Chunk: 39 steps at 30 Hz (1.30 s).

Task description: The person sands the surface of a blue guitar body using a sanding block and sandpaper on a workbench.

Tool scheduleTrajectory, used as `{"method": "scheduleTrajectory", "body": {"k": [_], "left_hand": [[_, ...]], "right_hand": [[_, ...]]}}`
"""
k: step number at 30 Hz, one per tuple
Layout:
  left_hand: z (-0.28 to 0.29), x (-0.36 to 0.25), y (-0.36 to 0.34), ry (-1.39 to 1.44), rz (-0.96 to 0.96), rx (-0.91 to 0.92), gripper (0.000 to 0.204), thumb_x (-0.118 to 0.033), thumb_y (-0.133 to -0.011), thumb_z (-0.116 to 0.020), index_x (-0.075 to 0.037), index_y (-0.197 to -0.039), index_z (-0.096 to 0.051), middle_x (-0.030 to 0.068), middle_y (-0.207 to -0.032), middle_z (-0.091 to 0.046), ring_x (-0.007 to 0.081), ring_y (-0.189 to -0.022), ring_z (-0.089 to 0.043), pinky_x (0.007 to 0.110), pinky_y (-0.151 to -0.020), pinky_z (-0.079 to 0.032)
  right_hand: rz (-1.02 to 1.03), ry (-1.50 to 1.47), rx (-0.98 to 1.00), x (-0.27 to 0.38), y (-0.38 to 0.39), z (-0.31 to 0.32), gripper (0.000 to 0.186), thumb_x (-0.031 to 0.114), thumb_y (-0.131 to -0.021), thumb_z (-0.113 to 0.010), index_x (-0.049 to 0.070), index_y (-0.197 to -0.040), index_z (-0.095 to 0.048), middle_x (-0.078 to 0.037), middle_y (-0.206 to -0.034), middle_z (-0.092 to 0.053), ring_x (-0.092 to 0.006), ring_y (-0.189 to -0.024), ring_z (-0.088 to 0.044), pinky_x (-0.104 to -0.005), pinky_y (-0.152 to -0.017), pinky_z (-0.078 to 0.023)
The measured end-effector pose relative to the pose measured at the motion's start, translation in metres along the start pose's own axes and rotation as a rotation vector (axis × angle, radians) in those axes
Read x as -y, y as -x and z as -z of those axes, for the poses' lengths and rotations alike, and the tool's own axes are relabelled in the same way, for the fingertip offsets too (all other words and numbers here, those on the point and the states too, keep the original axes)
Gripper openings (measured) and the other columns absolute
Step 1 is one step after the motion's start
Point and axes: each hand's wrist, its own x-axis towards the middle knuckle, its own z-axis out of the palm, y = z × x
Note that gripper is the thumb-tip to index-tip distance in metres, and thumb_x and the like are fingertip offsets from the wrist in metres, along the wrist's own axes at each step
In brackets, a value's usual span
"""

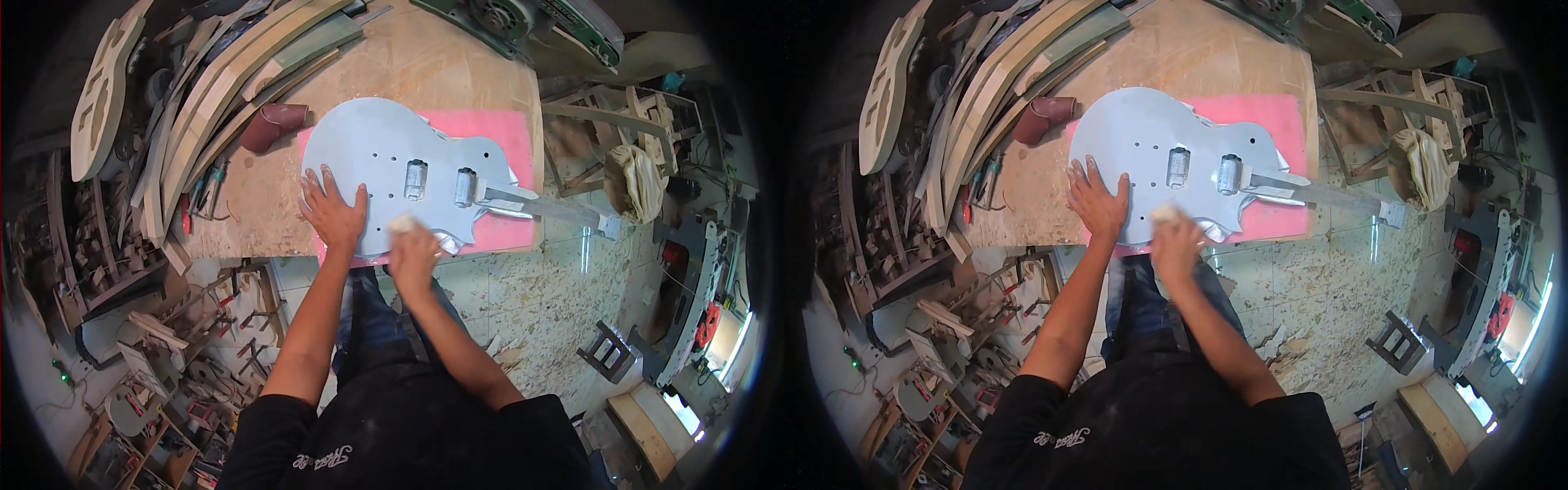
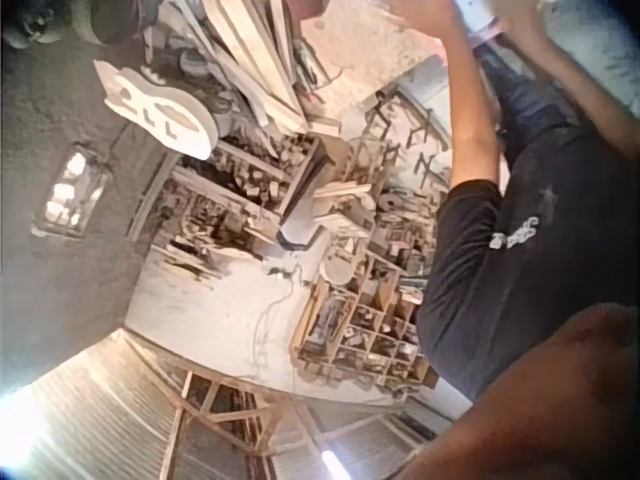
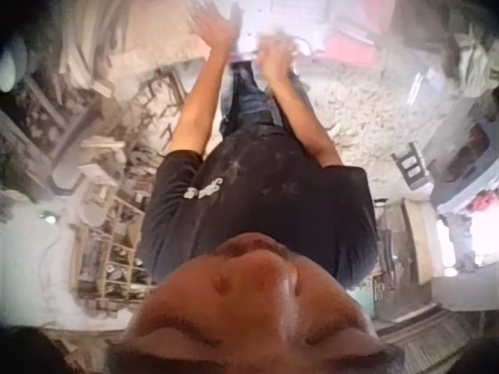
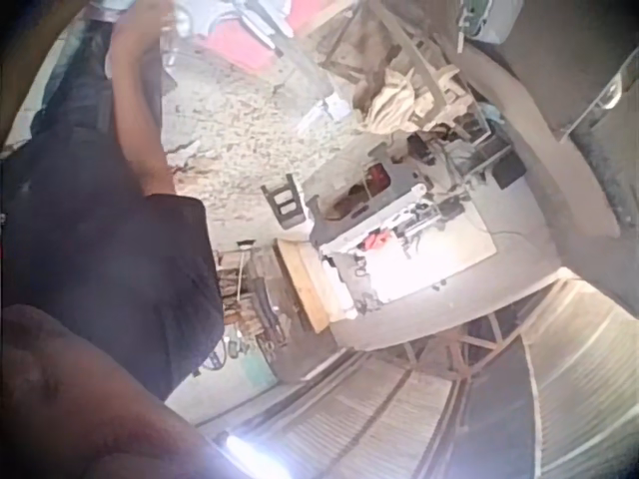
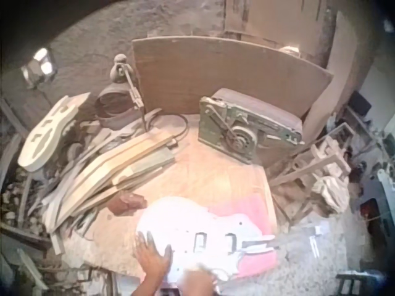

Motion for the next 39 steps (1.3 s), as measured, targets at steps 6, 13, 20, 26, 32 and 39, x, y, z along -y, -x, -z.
{"method": "scheduleTrajectory", "body": {"k": [6,13,20,26,32,39], "left_hand": [[0.011,0.020,-0.009,0.114,-0.044,0.041,0.082,-0.053,-0.090,-0.069,-0.009,-0.156,-0.049,0.0265,-0.159,-0.043,0.0464,-0.148,-0.036,0.059,-0.121,-0.026],[0.009,0.016,-0.009,0.115,-0.056,0.000,0.074,-0.049,-0.092,-0.069,-0.010,-0.153,-0.054,0.0244,-0.159,-0.044,0.0447,-0.147,-0.037,0.058,-0.120,-0.030],[0.010,0.023,-0.008,0.176,-0.029,-0.028,0.068,-0.044,-0.091,-0.071,-0.011,-0.150,-0.057,0.0222,-0.158,-0.046,0.0418,-0.148,-0.038,0.058,-0.120,-0.031],[0.012,0.014,-0.010,0.174,-0.028,-0.022,0.067,-0.042,-0.092,-0.072,-0.010,-0.149,-0.058,0.0213,-0.158,-0.047,0.0430,-0.147,-0.038,0.057,-0.121,-0.031],[0.010,0.019,-0.009,0.186,-0.024,-0.039,0.067,-0.043,-0.090,-0.072,-0.011,-0.148,-0.059,0.0214,-0.157,-0.047,0.0419,-0.147,-0.040,0.057,-0.119,-0.033],[0.011,0.013,-0.010,0.180,-0.037,-0.041,0.067,-0.042,-0.090,-0.072,-0.010,-0.147,-0.059,0.0218,-0.157,-0.047,0.0417,-0.145,-0.041,0.057,-0.119,-0.033]], "right_hand": [[0.203,-0.120,0.065,-0.025,-0.031,0.013,0.016,0.016,-0.091,-0.071,0.013,-0.107,-0.071,-0.015,-0.135,-0.060,-0.0416,-0.121,-0.054,-0.0571,-0.099,-0.043],[0.225,0.023,0.200,0.006,0.017,-0.015,0.018,0.024,-0.091,-0.072,0.012,-0.105,-0.070,-0.018,-0.137,-0.059,-0.0429,-0.122,-0.054,-0.0613,-0.097,-0.043],[0.069,-0.045,-0.051,-0.039,-0.060,0.020,0.021,0.022,-0.099,-0.065,0.008,-0.114,-0.072,-0.017,-0.138,-0.061,-0.0439,-0.125,-0.053,-0.0585,-0.106,-0.039],[0.233,-0.034,0.151,0.004,0.027,-0.028,0.020,0.023,-0.093,-0.070,0.016,-0.111,-0.071,-0.017,-0.142,-0.058,-0.0430,-0.127,-0.052,-0.0628,-0.102,-0.039],[0.134,-0.026,0.011,-0.041,-0.046,0.005,0.019,0.022,-0.095,-0.069,0.015,-0.112,-0.072,-0.014,-0.142,-0.058,-0.0402,-0.126,-0.053,-0.0605,-0.100,-0.043],[0.120,0.094,0.032,-0.020,-0.005,-0.010,0.029,0.026,-0.097,-0.070,0.008,-0.118,-0.068,-0.017,-0.144,-0.058,-0.0411,-0.129,-0.051,-0.0594,-0.106,-0.037]]}}
